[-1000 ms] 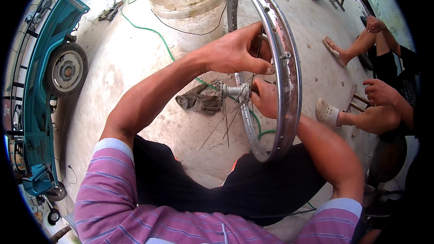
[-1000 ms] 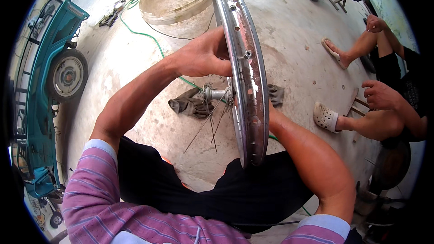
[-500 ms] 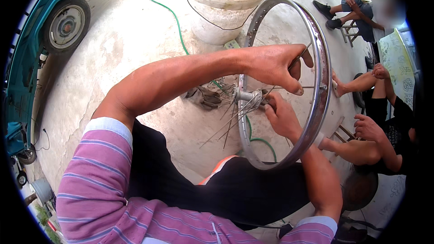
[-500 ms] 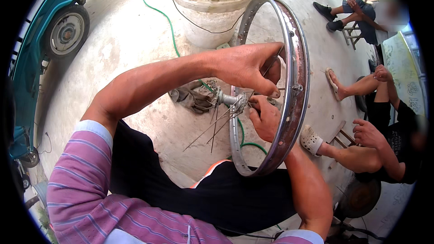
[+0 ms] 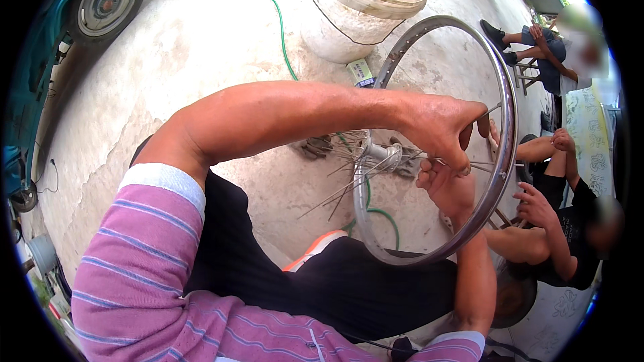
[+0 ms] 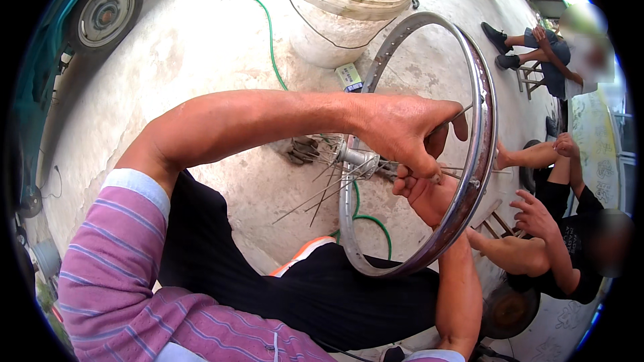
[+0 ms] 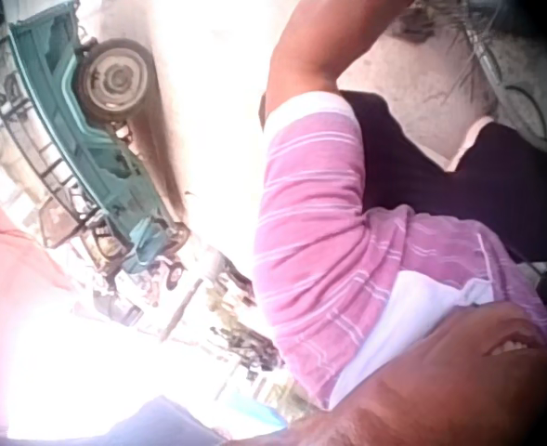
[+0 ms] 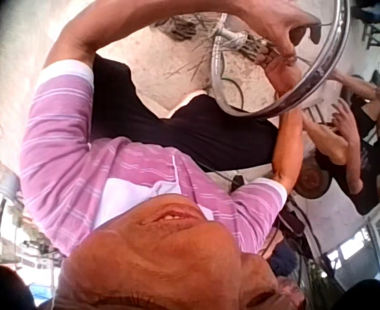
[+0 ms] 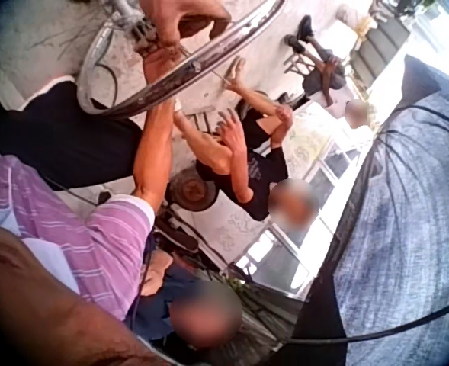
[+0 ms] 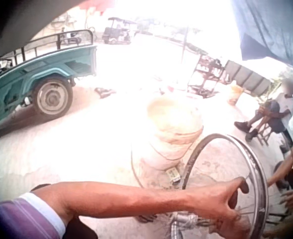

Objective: The person inserts metal spokes into the holes of a bicycle wheel rim, holding the rim with both hands and rotating it to access different spoke holes. The person continues inserting spokes one by one while seated on the ground.

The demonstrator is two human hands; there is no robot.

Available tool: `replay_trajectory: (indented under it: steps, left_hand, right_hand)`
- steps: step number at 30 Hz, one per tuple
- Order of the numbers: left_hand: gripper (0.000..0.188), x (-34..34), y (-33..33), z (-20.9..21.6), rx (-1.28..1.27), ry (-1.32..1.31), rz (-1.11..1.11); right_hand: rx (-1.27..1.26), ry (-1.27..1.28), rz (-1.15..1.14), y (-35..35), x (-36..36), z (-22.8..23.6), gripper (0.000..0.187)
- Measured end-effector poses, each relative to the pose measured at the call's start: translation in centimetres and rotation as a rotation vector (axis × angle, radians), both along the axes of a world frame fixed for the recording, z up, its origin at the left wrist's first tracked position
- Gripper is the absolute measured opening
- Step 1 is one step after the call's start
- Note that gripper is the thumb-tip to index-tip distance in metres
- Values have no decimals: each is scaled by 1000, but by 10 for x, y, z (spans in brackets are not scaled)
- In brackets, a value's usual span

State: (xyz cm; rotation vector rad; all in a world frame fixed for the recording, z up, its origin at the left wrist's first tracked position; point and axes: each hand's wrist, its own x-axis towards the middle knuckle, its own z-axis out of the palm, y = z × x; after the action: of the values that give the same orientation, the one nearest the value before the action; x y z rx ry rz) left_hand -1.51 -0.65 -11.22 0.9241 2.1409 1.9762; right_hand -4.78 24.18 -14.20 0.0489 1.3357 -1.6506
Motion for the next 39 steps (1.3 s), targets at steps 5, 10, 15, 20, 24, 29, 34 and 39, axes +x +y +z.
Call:
replay_trajectory:
  steps: [5,10,15,20,24,29,34,39]
  left_hand:
    - [68,6,12,0,23,105,-64]
    - [63,18,17,-4,4,75,-77]
    - [64,21,20,1,-68,121,-128]
    - [61,15,27,-8,17,160,-157]
    - [60,14,23,-7,23,160,-156]
    - [59,12,24,-9,41,183,-148]
    - [59,12,24,-7,33,179,-160]
    - [62,12,26,-10,31,150,-159]
  right_hand:
    - [153,399,125,-7,0,-4,38]
    - [84,371,51,-25,5,-1,39]
    - [47,371,-55,-19,16,17,40]
    - [23,372,-95,-17,18,22,42]
    - [17,379,-108,-18,18,26,42]
    - [8,386,-115,-21,18,29,43]
    - [9,408,-130,-22,21,37,45]
    - [-7,417,-130,-24,20,36,46]
